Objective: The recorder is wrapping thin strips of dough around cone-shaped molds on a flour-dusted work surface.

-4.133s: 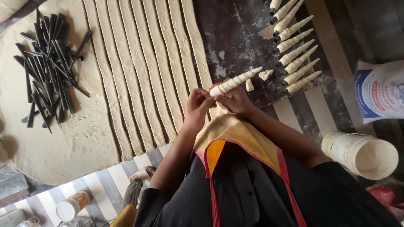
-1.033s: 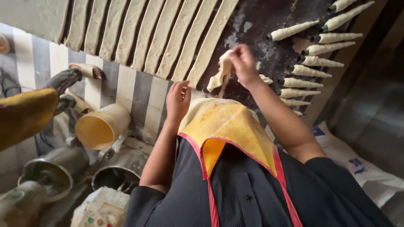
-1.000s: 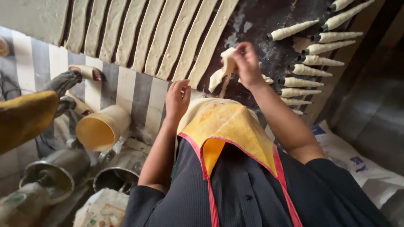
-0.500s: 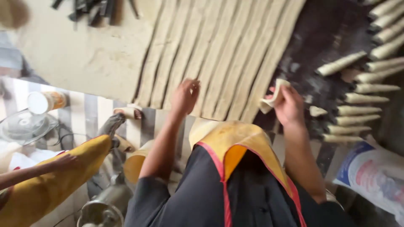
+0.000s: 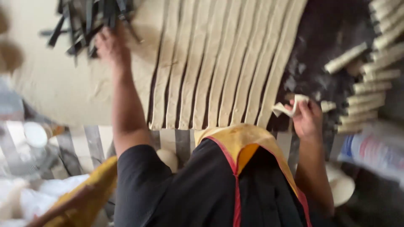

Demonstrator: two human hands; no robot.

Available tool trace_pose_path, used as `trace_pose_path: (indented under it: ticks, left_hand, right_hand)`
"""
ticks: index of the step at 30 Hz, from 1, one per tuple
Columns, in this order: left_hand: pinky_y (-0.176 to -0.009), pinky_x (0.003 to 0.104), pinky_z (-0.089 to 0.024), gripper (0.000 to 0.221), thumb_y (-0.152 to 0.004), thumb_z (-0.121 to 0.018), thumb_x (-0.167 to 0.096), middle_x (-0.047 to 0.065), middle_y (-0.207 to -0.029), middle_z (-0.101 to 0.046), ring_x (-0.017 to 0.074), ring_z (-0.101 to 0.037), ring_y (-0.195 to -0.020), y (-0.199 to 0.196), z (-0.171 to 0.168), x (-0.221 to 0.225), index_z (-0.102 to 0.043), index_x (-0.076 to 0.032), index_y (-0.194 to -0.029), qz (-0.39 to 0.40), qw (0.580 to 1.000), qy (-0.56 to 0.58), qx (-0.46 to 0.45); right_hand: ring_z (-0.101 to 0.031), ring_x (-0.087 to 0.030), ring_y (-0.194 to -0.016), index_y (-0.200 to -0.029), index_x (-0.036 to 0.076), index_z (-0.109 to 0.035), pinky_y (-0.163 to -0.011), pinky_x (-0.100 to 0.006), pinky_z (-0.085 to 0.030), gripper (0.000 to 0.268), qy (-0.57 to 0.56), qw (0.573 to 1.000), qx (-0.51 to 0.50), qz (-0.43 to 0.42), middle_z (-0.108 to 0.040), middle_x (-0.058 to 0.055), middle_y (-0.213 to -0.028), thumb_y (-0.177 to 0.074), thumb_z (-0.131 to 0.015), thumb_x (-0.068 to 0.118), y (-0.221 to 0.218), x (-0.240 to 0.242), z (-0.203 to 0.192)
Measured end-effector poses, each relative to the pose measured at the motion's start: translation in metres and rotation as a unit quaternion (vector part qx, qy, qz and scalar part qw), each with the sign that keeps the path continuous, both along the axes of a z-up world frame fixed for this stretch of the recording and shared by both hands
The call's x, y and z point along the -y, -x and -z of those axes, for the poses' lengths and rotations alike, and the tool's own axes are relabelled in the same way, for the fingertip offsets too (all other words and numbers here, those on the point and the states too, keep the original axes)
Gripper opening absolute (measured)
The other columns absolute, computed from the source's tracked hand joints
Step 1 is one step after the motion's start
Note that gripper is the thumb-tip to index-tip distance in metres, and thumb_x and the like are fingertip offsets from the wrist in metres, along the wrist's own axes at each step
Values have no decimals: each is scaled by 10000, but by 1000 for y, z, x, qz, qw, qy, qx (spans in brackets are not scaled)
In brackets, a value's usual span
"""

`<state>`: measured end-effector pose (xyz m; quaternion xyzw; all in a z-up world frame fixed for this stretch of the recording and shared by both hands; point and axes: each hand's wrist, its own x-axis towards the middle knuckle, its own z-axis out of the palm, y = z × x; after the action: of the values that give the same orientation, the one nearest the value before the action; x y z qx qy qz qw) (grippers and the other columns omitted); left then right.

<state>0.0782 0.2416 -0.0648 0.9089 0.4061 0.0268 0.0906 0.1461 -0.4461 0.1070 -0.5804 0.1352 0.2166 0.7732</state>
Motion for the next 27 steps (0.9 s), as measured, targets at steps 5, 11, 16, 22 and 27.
trace_pose_path:
  ticks: [5,11,16,22,27]
  left_hand:
    - [-893,553,-495,282,-1005,-602,-245,228,-1154,-641,450,-584,-1078,-1,-8,-7,-624,-39,-1196,57,997,-37,35]
    - [-755,449,-515,303,-1021,-493,-102,161,-1065,-657,305,-611,-899,40,-22,45,-570,-32,-1306,19,957,218,190]
    - [-654,317,-532,341,-1034,-458,-186,61,-1048,-695,164,-648,-770,48,-80,244,-603,-130,-1338,120,829,535,112]
    - [-656,393,-578,293,-1000,-656,-195,119,-1025,-737,275,-731,-740,14,-233,399,-696,-103,-1275,380,809,425,144]
    - [-642,424,-554,271,-1003,-673,-201,128,-925,-720,328,-712,-745,9,-237,430,-713,-95,-1249,400,829,355,163]
  right_hand:
    - [-717,-262,-999,-1218,-6,-644,-953,-439,-592,170,-32,999,33,26,-721,-135,-1141,-1085,-587,84,2,-26,-6]
    - [-723,-231,-993,-1193,-38,-667,-969,-413,-602,166,-29,996,74,28,-715,-130,-1105,-1077,-612,68,-2,-35,-2]
    - [-722,-193,-938,-1174,-30,-676,-899,-386,-616,178,3,997,74,13,-719,-104,-1059,-1059,-642,102,-3,-44,-11]
    - [-699,-128,-926,-1227,-37,-689,-865,-308,-586,237,71,987,117,-89,-730,-76,-1044,-1048,-664,116,-8,-27,-5]
    - [-709,-118,-923,-1229,-20,-683,-849,-272,-590,280,76,973,130,-175,-733,-67,-1031,-1003,-696,145,-18,-12,-21]
